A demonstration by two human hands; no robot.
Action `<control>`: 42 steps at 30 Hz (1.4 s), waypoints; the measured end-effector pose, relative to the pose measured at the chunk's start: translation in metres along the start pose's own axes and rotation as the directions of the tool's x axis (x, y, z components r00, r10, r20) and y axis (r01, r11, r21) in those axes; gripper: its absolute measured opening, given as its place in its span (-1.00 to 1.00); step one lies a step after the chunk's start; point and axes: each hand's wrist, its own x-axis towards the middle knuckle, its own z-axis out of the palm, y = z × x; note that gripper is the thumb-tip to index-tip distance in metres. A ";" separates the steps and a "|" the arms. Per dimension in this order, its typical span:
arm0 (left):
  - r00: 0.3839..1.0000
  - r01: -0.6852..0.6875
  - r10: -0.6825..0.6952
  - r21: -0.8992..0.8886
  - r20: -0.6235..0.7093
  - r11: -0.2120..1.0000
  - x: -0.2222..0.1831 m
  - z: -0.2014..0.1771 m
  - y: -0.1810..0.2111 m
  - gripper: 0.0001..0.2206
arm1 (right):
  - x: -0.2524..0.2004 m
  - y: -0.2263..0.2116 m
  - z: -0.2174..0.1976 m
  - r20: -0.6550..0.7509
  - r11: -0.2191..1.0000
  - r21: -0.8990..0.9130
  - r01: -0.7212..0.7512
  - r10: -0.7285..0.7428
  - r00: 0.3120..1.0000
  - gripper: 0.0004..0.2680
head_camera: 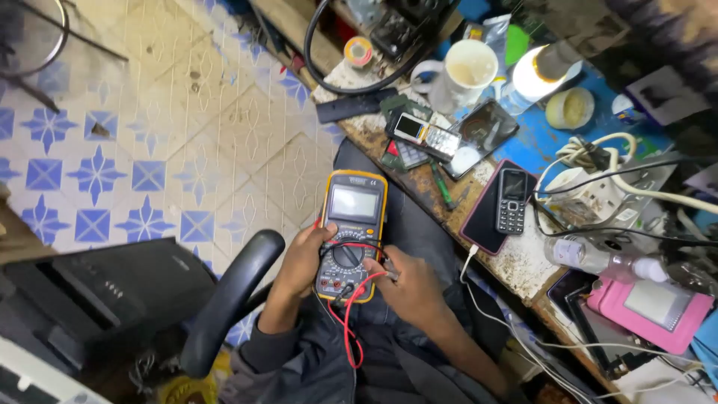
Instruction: The person uses a multimeter to test electrical continuity and voltage on a disassembled mobile phone. They adjust the multimeter dial, touch probes to the phone's internal components, and use a screwdriver to probe specific points on the circuit board.
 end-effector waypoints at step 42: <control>0.976 -0.179 -0.038 0.883 0.216 0.435 0.051 -0.025 0.034 -0.53 | 0.045 0.067 0.019 0.041 0.835 -0.351 0.423 -0.438 0.898 -0.66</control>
